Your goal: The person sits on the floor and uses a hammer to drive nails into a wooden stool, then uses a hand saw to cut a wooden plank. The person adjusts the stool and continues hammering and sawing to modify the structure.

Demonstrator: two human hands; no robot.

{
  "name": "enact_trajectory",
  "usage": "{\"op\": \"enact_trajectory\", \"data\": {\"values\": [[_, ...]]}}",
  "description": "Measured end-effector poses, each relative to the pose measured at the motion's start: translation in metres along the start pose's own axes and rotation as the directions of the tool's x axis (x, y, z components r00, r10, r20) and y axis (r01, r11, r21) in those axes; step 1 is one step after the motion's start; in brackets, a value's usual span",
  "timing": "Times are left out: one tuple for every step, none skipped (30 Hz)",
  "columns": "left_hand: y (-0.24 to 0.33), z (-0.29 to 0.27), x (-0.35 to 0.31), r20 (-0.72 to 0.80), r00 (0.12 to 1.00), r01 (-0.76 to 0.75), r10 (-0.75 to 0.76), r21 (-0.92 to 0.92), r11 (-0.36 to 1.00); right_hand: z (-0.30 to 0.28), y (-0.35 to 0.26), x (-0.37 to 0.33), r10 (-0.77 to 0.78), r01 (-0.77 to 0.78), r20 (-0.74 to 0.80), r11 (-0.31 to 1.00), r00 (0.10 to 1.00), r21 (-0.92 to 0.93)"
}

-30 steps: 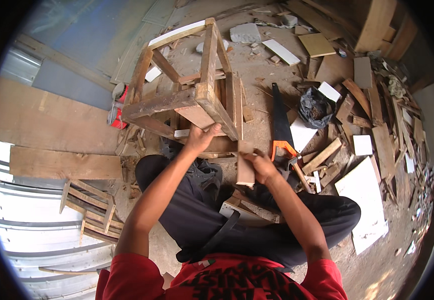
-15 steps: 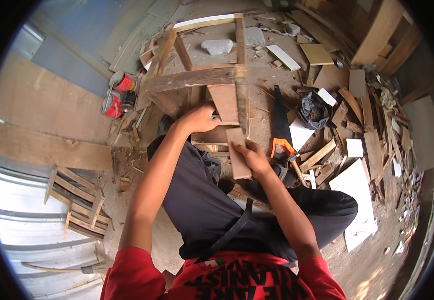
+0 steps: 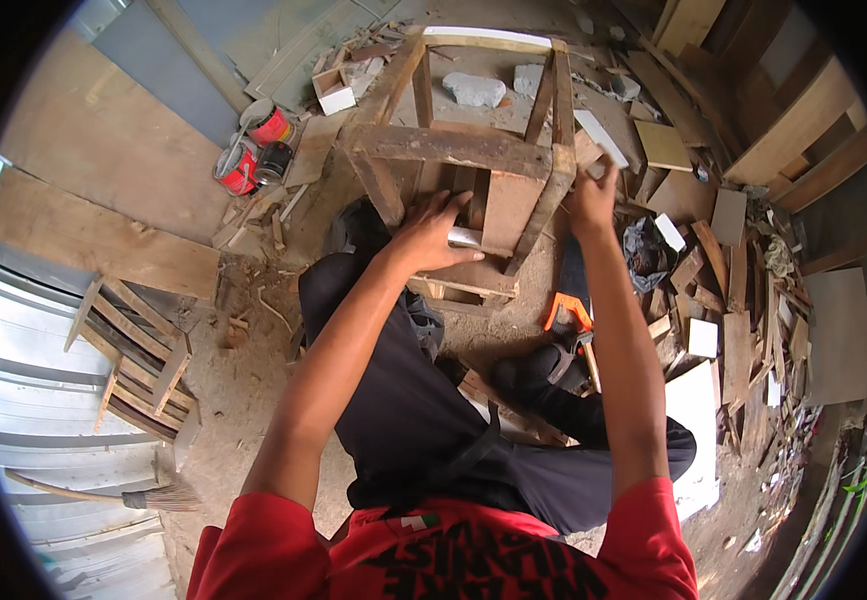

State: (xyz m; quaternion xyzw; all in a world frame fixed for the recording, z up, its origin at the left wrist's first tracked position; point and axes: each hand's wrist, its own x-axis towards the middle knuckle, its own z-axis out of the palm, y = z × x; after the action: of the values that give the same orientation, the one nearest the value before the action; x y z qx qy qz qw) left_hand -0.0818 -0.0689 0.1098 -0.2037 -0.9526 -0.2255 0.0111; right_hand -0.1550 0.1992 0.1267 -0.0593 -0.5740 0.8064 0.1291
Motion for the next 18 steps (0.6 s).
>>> {"op": "enact_trajectory", "data": {"values": [[-0.004,0.003,0.001,-0.022,1.0,-0.008,0.007,-0.015,1.0,0.007,0.019,0.006,-0.02,0.019,0.016,0.998,1.0,0.059],[-0.005,0.005,0.003,-0.041,0.999,-0.02,0.019,-0.03,0.999,0.011,0.04,0.014,-0.041,0.037,0.025,0.992,0.999,0.117],[-0.002,0.004,0.003,-0.051,0.998,-0.038,0.039,0.03,0.999,0.008,0.053,0.02,-0.059,0.043,0.106,0.987,0.993,0.154],[-0.002,0.006,0.004,-0.074,0.996,-0.051,0.052,0.027,0.998,0.004,0.065,0.025,-0.077,0.041,0.185,0.981,0.98,0.189],[-0.001,0.006,0.008,-0.096,0.993,-0.066,0.068,0.024,0.998,0.001,0.073,0.034,-0.103,0.042,0.261,0.973,0.96,0.226],[-0.004,0.01,0.003,-0.111,0.992,-0.062,0.064,0.022,0.998,-0.001,0.075,0.035,-0.081,0.016,0.312,0.979,0.947,0.205],[-0.002,0.008,0.002,-0.134,0.987,-0.08,0.085,0.042,0.996,-0.004,0.073,0.037,-0.066,0.0,0.36,0.984,0.931,0.18],[0.0,0.007,0.0,-0.124,0.99,-0.06,0.062,0.022,0.998,-0.008,0.072,0.036,-0.044,-0.02,0.407,0.988,0.913,0.152],[-0.005,0.004,-0.009,-0.116,0.993,-0.015,0.016,0.01,1.0,0.004,0.05,0.019,-0.004,-0.021,0.462,0.999,0.887,0.048],[-0.004,0.003,-0.009,-0.11,0.994,-0.003,0.002,-0.012,1.0,0.004,0.031,0.01,0.024,0.011,0.494,0.998,0.869,-0.066],[0.002,0.001,-0.003,-0.103,0.995,-0.018,0.016,-0.012,1.0,-0.005,0.033,0.017,-0.07,0.154,0.528,0.981,0.847,-0.116],[0.006,-0.002,0.0,-0.095,0.995,-0.023,0.022,-0.012,1.0,-0.011,0.037,0.023,-0.159,0.291,0.562,0.945,0.812,-0.152],[0.011,0.001,-0.002,-0.08,0.996,-0.029,0.028,-0.015,0.999,-0.017,0.049,0.026,-0.225,0.394,0.585,0.901,0.78,-0.179],[0.015,0.007,-0.004,-0.097,0.994,-0.044,0.051,0.07,0.997,-0.026,0.058,0.034,-0.247,0.422,0.6,0.891,0.761,-0.168],[0.012,0.012,-0.008,-0.117,0.991,-0.045,0.065,0.164,0.985,-0.026,0.064,0.03,-0.258,0.437,0.622,0.887,0.739,-0.151],[0.009,0.015,-0.011,-0.132,0.988,-0.041,0.078,0.26,0.965,-0.011,0.059,0.025,-0.233,0.374,0.636,0.923,0.736,-0.095],[0.005,0.017,-0.013,-0.121,0.991,-0.033,0.065,0.254,0.967,0.001,0.055,0.019,-0.208,0.306,0.65,0.951,0.731,-0.039],[0.004,0.017,-0.011,-0.112,0.992,-0.033,0.062,0.246,0.969,0.0,0.058,0.022,-0.211,0.376,0.637,0.917,0.742,-0.134]]}}
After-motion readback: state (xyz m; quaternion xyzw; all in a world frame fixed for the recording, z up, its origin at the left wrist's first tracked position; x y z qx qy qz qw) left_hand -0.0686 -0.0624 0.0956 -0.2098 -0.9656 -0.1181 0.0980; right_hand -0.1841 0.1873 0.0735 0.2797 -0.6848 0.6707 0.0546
